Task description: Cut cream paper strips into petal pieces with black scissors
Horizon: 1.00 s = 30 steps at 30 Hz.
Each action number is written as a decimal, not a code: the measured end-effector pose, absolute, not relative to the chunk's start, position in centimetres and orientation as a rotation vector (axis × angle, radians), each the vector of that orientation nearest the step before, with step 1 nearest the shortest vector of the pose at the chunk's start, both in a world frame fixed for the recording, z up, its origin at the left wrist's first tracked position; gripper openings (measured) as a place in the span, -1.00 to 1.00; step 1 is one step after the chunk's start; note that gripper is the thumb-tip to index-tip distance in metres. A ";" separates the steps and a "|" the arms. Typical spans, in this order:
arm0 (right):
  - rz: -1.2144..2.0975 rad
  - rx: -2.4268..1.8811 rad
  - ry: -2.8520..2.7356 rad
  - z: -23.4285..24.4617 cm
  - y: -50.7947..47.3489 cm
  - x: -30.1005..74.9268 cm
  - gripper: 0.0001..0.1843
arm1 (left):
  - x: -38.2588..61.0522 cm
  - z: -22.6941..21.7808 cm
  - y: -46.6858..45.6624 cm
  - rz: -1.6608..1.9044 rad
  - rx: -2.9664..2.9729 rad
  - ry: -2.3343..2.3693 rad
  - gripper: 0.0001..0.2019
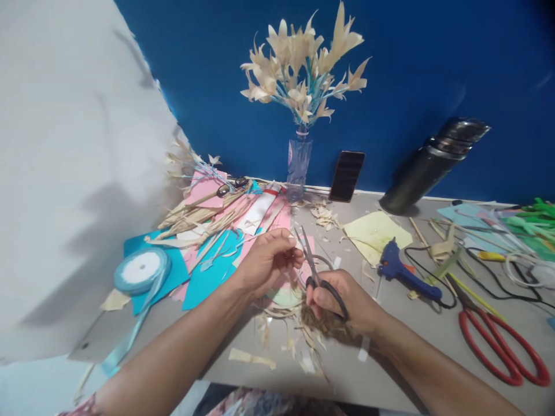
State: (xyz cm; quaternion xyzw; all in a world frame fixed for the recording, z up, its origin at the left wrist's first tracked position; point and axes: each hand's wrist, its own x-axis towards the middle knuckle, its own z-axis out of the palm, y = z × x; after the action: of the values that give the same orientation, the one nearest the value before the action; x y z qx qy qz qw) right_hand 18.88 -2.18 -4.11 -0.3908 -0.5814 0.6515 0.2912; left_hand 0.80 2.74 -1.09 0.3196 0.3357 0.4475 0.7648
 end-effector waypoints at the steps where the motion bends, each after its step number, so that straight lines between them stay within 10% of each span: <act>1: 1.734 -1.035 -1.549 -4.1 -2.2 18.9 -0.33 | 0.8 -1.1 2.7 0.987 0.695 0.720 -0.85; 30: 1.736 -1.029 -1.517 -4.6 -2.3 18.9 -0.40 | 0.8 -0.5 2.8 1.010 0.766 0.713 -0.77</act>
State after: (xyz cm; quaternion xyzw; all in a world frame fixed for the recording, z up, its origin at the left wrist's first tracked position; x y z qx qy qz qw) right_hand 18.87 -2.31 -4.60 -0.3885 -0.5724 0.6551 0.3038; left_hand 0.77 2.78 -0.52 0.3503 0.3261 0.4614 0.7470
